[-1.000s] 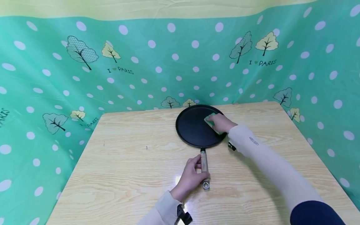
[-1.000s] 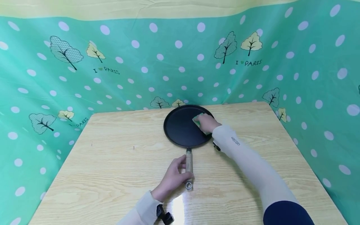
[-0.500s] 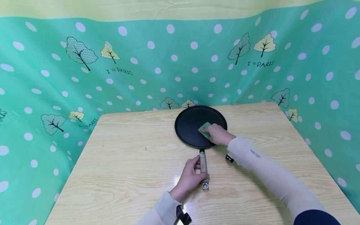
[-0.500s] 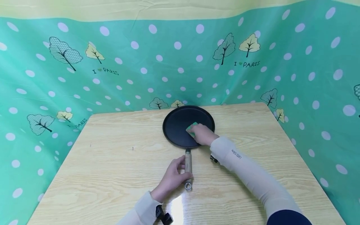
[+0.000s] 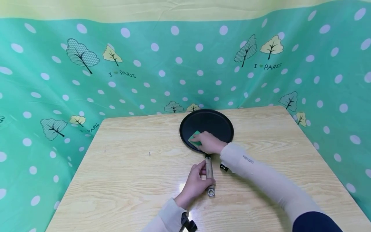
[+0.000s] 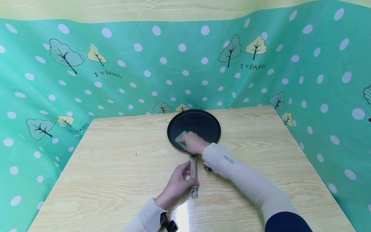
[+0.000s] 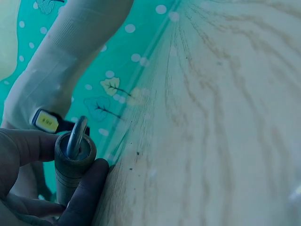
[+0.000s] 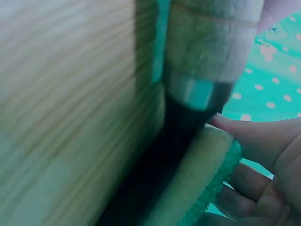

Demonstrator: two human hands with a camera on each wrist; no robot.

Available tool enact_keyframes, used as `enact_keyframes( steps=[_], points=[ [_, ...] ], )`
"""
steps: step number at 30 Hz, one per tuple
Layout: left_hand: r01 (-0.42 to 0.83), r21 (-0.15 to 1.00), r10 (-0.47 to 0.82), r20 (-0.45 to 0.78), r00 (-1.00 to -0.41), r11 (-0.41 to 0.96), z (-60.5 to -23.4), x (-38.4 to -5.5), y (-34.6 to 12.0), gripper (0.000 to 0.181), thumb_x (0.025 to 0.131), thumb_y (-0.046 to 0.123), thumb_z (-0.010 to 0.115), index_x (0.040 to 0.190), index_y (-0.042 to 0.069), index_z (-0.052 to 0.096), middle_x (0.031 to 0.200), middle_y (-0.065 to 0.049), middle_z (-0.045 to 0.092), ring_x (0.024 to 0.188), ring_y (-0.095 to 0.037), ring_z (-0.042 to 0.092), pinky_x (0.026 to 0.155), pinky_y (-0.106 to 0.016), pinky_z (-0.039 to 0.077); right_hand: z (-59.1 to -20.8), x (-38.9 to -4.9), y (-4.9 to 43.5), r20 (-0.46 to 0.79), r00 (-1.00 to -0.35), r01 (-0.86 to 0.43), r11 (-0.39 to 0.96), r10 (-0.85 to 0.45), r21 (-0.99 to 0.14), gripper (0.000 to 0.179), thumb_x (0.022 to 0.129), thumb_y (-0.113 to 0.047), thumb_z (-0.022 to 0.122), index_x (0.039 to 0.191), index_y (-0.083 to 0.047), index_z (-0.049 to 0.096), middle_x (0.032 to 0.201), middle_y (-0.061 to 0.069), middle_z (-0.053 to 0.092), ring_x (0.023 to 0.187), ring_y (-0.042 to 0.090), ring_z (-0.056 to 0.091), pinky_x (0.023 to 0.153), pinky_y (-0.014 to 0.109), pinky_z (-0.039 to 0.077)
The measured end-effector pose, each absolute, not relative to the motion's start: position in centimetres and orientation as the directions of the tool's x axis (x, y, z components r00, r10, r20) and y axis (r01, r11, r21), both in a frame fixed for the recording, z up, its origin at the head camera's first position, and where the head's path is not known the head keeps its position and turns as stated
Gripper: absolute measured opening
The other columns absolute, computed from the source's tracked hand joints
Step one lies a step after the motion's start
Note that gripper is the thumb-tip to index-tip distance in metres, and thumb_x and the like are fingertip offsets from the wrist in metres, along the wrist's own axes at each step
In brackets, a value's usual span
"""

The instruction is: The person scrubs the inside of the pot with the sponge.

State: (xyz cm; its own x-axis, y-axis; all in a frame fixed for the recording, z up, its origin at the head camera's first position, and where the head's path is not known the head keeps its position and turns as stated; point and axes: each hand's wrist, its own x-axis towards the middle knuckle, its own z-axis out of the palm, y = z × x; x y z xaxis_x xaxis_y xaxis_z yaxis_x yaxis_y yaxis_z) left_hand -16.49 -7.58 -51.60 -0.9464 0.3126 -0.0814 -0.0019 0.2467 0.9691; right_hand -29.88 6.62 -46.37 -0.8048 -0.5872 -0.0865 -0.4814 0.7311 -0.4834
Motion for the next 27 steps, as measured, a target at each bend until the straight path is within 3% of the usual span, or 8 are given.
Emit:
enact_keyframes(
  steps=[6, 12, 18, 24, 27],
  points=[
    [0.008, 0.97, 0.313, -0.07, -0.947, 0.241, -51.8, -16.6, -7.6, 0.088, 0.078, 0.006, 0.082, 0.153, -0.014, 0.04, 0.119, -0.01, 0.055, 0.107, -0.02, 0.058, 0.094, -0.027, 0.048, -46.7, -31.1, 4.5, -0.081, -0.813, -0.465, 0.727, -0.577, -0.506, 0.051, 0.097, -0.001, 0.071, 0.147, -0.009, 0.061, 0.156, 0.017, 0.051, 0.145, 0.035, 0.046, 0.103, 0.043, 0.054],
    [0.029, 0.974, 0.313, -0.044, -0.949, 0.226, -51.8, -16.5, -7.6, 0.089, 0.076, 0.005, 0.082, 0.151, -0.017, 0.041, 0.12, -0.012, 0.056, 0.106, -0.021, 0.059, 0.095, -0.028, 0.049, -46.9, -33.2, 2.9, -0.079, -0.828, -0.471, 0.766, -0.555, -0.438, 0.05, 0.098, -0.003, 0.069, 0.147, -0.01, 0.062, 0.157, 0.015, 0.051, 0.146, 0.036, 0.045, 0.116, 0.046, 0.043],
    [0.027, 0.971, 0.309, -0.049, -0.95, 0.239, -51.6, -16.3, -7.9, 0.088, 0.077, 0.006, 0.081, 0.152, -0.016, 0.042, 0.119, -0.011, 0.055, 0.106, -0.02, 0.058, 0.095, -0.028, 0.048, -46.8, -35.7, 1.9, -0.121, -0.837, -0.455, 0.801, -0.534, -0.389, 0.052, 0.101, 0.0, 0.063, 0.151, -0.012, 0.057, 0.16, 0.016, 0.048, 0.147, 0.038, 0.043, 0.108, 0.041, 0.05],
    [0.036, 0.973, 0.308, -0.038, -0.951, 0.23, -51.5, -16.3, -7.8, 0.086, 0.077, 0.005, 0.081, 0.151, -0.015, 0.043, 0.12, -0.012, 0.056, 0.106, -0.021, 0.059, 0.096, -0.03, 0.049, -47.0, -38.7, 2.4, -0.162, -0.87, -0.375, 0.838, -0.466, -0.396, 0.054, 0.104, 0.0, 0.056, 0.155, -0.015, 0.052, 0.164, 0.014, 0.042, 0.15, 0.04, 0.038, 0.108, 0.043, 0.05],
    [0.026, 0.972, 0.304, -0.047, -0.951, 0.233, -51.5, -16.4, -7.7, 0.085, 0.077, 0.006, 0.082, 0.151, -0.014, 0.044, 0.12, -0.01, 0.056, 0.107, -0.021, 0.059, 0.098, -0.031, 0.048, -47.2, -40.0, 3.0, -0.176, -0.883, -0.331, 0.845, -0.434, -0.421, 0.055, 0.104, 0.0, 0.054, 0.156, -0.015, 0.051, 0.166, 0.014, 0.04, 0.151, 0.039, 0.036, 0.096, 0.04, 0.053]
  ],
)
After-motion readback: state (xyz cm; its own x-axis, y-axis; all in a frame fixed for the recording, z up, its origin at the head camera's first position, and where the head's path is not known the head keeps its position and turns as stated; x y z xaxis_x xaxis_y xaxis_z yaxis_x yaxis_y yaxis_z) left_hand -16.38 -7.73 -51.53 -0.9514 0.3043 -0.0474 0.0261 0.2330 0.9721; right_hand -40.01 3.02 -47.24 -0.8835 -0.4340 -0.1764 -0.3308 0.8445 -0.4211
